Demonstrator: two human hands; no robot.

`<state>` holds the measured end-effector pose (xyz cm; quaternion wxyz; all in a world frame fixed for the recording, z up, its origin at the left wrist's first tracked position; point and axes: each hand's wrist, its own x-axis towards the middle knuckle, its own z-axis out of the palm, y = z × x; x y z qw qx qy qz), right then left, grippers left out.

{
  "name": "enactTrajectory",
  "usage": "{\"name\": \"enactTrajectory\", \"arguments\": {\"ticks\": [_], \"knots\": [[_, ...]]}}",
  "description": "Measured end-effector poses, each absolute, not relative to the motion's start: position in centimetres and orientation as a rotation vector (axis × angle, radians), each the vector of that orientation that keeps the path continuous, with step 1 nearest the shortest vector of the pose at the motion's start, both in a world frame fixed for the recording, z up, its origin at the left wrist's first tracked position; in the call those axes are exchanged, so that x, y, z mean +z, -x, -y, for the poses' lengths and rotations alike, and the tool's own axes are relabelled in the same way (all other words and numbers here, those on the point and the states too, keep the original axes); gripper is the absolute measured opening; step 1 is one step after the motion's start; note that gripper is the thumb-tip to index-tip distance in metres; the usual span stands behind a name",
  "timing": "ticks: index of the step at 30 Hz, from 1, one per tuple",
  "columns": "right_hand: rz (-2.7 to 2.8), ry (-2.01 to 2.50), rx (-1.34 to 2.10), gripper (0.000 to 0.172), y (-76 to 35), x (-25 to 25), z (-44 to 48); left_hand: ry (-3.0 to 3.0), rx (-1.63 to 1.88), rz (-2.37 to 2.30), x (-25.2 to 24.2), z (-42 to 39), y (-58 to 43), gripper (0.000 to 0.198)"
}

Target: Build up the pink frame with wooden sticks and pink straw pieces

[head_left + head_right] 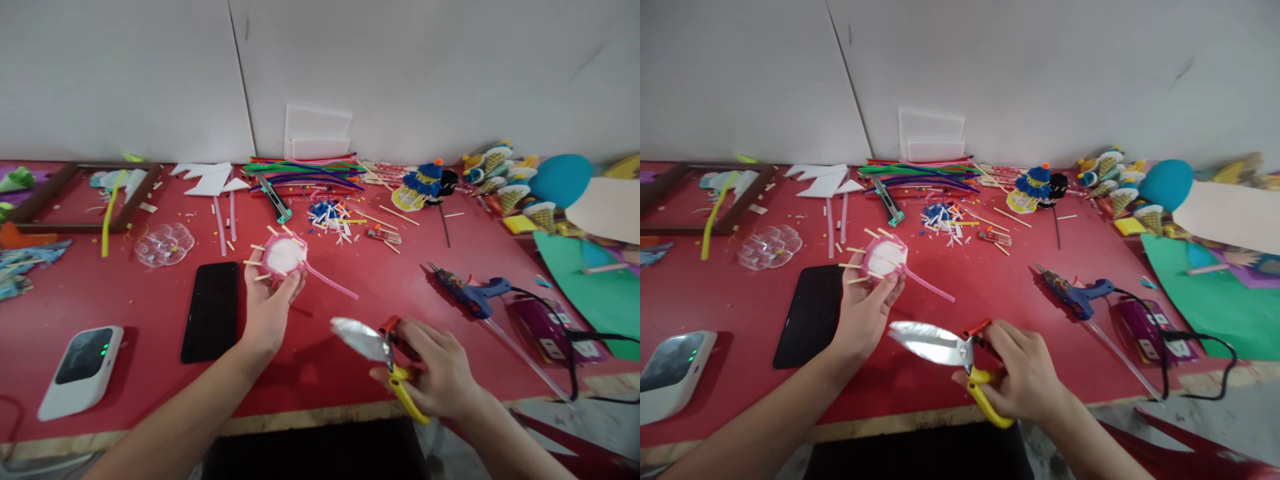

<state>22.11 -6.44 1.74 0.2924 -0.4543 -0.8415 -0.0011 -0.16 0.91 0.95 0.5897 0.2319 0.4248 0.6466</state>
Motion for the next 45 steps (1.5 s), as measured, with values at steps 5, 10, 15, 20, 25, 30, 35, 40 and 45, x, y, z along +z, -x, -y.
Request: {"name": "enactTrajectory", "arguments": {"ticks": [5, 10, 15, 20, 25, 30, 35, 40, 45], "knots": [[2.441, 1.019, -0.212, 0.014, -22.8, 1.3, 3.8, -0.404, 1.465, -0.945, 0.8, -1.6, 1.0, 0.051], [2.310, 1.172, -0.177, 0.017, -22.3, -0.7, 2.5, -0.323, 1.484, -0.958, 1.3, -1.9, 1.6, 0.038], [2.167, 1.365, -0.232, 0.026, -22.5, -1.6, 2.4, -0.396, 1.468, -0.944, 1.5, -1.3, 1.5, 0.039], [2.122, 1.556, -0.225, 0.032, -22.3, -1.1, 2.6, -0.420, 1.391, -0.969, 1.3, -0.8, 1.0, 0.039], [2.172, 1.521, -0.174, 0.030, -22.3, -1.4, 2.6, -0.446, 1.392, -0.918, 1.5, -0.7, 0.8, 0.069], [2.168, 1.496, -0.174, 0.028, -22.4, -1.9, 2.4, -0.416, 1.382, -0.914, 1.5, -0.7, 0.9, 0.065], [2.056, 1.560, -0.253, 0.030, -22.5, -2.2, 2.1, -0.388, 1.341, -0.928, 1.3, -0.6, 0.8, 0.056], [2.064, 1.565, -0.193, 0.033, -22.5, -2.5, 2.1, -0.407, 1.317, -0.949, 1.4, -0.5, 0.4, 0.063], [2.044, 1.558, -0.198, 0.034, -22.6, -2.5, 2.1, -0.401, 1.342, -0.928, 1.5, -0.7, 0.5, 0.065]]}}
